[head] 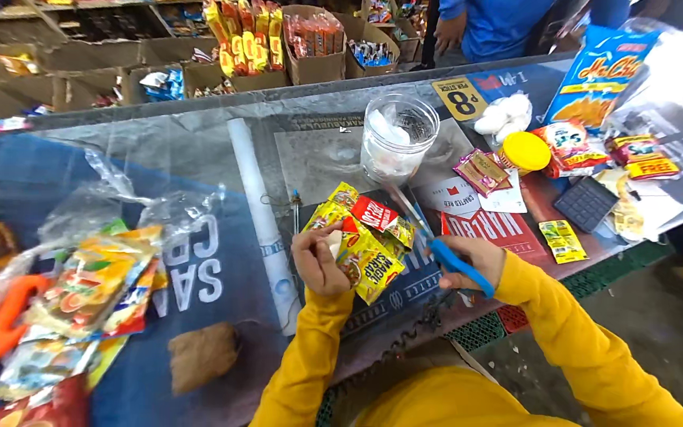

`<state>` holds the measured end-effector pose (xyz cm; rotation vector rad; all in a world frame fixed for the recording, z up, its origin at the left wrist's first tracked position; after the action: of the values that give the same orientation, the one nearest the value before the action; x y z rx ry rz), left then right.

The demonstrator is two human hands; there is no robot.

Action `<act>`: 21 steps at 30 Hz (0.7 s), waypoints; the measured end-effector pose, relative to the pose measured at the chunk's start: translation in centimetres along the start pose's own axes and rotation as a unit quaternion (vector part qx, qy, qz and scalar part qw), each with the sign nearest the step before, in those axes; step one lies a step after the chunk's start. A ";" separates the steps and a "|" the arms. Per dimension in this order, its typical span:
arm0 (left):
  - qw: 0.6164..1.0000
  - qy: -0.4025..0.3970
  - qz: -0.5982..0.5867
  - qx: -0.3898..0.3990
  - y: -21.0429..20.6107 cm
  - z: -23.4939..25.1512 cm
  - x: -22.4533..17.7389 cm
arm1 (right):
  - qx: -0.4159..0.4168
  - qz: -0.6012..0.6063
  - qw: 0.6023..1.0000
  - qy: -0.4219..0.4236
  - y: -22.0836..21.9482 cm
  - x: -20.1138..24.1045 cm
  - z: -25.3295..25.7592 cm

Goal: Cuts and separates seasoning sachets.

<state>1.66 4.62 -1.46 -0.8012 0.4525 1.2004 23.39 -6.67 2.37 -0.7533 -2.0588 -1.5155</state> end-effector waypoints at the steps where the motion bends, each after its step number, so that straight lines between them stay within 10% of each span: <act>1: 1.000 0.021 -0.003 -0.011 0.4 0.1 0.2 | -0.039 -0.036 0.999 -0.009 0.6 -1.0 -0.8; 9: 0.926 0.011 0.265 0.269 1.0 -0.3 -2.6 | -0.099 -0.019 0.986 -0.136 -0.7 -4.9 -3.9; 21: 0.960 0.227 0.114 0.116 8.4 -4.4 -3.9 | -0.319 -0.108 0.920 0.202 -2.1 -6.8 -3.0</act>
<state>-7.09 0.00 -4.21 -0.8350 1.0678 1.1425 27.11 -11.07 -2.77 -0.3729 -1.3710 -2.2897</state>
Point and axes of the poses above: each hand's wrist, its own z-axis towards the middle knuckle, its own y-axis out of the back of the hand, x = y × z, the point moved 7 cm from there along z, towards the middle knuckle, and after that the axes turned 13 degrees about -z, right-handed, at the moved point
